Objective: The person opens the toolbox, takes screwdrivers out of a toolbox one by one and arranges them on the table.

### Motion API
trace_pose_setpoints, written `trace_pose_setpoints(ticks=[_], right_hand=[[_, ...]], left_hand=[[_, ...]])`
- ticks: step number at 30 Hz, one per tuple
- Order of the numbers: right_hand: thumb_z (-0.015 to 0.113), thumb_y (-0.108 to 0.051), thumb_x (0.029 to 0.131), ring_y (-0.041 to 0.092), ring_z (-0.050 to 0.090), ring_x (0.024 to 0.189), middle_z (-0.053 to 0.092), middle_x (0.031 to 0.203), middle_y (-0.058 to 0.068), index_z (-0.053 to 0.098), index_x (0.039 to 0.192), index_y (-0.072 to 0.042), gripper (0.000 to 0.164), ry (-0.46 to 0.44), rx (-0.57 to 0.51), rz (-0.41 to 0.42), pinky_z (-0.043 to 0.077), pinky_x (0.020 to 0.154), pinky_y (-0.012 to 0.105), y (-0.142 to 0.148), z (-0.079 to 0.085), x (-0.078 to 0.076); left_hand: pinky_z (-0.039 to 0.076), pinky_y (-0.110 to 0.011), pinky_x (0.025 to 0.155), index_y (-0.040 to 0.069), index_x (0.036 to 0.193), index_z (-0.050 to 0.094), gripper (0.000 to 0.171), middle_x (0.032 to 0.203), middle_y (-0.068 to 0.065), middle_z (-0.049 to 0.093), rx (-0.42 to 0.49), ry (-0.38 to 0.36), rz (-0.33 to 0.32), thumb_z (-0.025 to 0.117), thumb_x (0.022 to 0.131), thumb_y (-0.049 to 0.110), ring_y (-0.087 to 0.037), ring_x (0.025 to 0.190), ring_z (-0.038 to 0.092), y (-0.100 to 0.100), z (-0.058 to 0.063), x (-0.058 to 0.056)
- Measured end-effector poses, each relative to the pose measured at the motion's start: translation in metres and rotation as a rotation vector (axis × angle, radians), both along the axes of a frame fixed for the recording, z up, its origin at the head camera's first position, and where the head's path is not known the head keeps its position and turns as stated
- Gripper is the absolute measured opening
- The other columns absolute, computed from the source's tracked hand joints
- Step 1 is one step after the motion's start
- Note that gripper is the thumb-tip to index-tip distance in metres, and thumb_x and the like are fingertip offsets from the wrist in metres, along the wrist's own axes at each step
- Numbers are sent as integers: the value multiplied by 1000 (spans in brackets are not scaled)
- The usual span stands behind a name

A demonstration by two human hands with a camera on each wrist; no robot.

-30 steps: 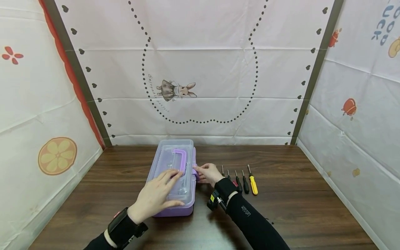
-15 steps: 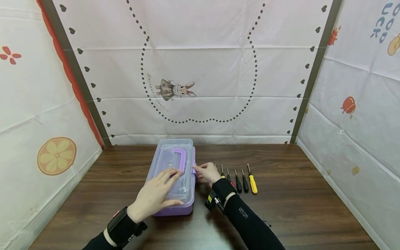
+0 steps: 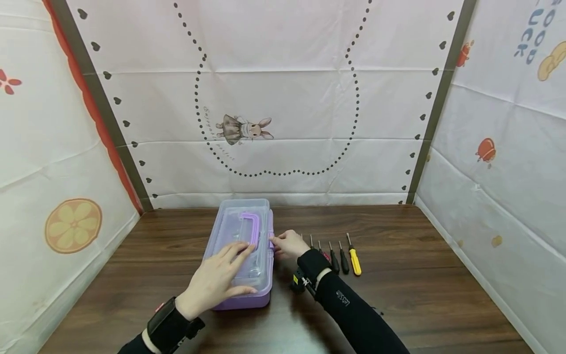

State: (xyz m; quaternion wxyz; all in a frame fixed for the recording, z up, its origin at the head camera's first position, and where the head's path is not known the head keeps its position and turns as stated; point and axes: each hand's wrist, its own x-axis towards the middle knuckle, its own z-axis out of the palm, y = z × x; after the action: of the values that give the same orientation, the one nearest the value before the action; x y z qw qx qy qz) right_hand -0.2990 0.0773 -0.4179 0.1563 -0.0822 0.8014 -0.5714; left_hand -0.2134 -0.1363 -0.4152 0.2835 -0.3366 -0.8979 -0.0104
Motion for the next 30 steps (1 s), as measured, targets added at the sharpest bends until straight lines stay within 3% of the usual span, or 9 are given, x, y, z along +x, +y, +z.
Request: trace_pose_setpoints(ticks=[4, 6, 8, 12, 14, 18, 23, 26, 30], right_hand=[[56, -20, 99, 21, 68, 87, 74, 101, 18, 69, 114, 8, 34, 259, 332, 60, 57, 80, 36, 2, 7, 0], [57, -22, 98, 31, 67, 107, 70, 119, 23, 66, 123, 6, 39, 370, 457, 72, 54, 91, 42, 3, 11, 2], [57, -23, 98, 40, 53, 129, 60, 133, 26, 57, 133, 8, 47, 439, 523, 79, 46, 105, 50, 4, 14, 4], [58, -23, 99, 45, 30, 145, 45, 148, 27, 44, 144, 8, 57, 551, 637, 78, 30, 115, 59, 8, 16, 11], [57, -25, 100, 43, 25, 147, 41, 152, 26, 39, 147, 7, 60, 595, 691, 69, 27, 116, 60, 12, 15, 14], [55, -30, 101, 37, 18, 151, 33, 159, 20, 31, 154, -1, 64, 649, 770, 38, 21, 119, 61, 19, 11, 20], [56, -32, 101, 35, 20, 151, 32, 160, 17, 32, 154, -5, 65, 769, 840, 7, 19, 119, 60, 29, 1, 25], [57, -33, 100, 35, 21, 151, 33, 160, 17, 33, 154, -6, 65, 808, 869, 9, 19, 119, 61, 35, -5, 28], [57, -33, 100, 34, 20, 151, 31, 161, 17, 32, 155, -6, 66, 821, 903, 7, 17, 119, 61, 41, -12, 30]], left_hand=[[58, -34, 84, 10, 142, 53, 99, 130, -9, 61, -1, 0, -10, 65, 72, 78, -24, 118, 59, -1, -1, 2], [58, -34, 82, 10, 142, 53, 98, 129, -9, 60, -2, 3, -14, 65, 72, 78, -24, 117, 60, -3, -1, 2], [58, -34, 82, 11, 143, 52, 98, 129, -8, 60, -4, 6, -20, 65, 72, 78, -24, 117, 60, -5, -1, 1], [58, -34, 81, 13, 142, 52, 97, 129, -7, 59, -2, 3, -50, 67, 71, 77, -24, 117, 60, -13, 0, -4], [58, -35, 82, 13, 143, 52, 96, 130, -6, 59, 3, 0, -77, 68, 72, 76, -25, 118, 61, -20, 1, -7], [57, -39, 89, 13, 143, 52, 95, 134, -7, 59, 6, 5, -155, 68, 73, 75, -26, 121, 60, -39, 1, -16], [51, -43, 99, 13, 143, 53, 91, 138, -7, 58, 6, -34, -245, 68, 76, 72, -24, 127, 55, -66, 5, -26], [50, -44, 100, 14, 138, 58, 86, 137, -6, 61, 19, -43, -224, 69, 75, 71, -23, 129, 54, -76, 8, -24], [52, -44, 97, 11, 127, 66, 86, 128, -7, 67, 41, 19, -104, 70, 70, 75, -26, 126, 57, -76, 11, -13]])
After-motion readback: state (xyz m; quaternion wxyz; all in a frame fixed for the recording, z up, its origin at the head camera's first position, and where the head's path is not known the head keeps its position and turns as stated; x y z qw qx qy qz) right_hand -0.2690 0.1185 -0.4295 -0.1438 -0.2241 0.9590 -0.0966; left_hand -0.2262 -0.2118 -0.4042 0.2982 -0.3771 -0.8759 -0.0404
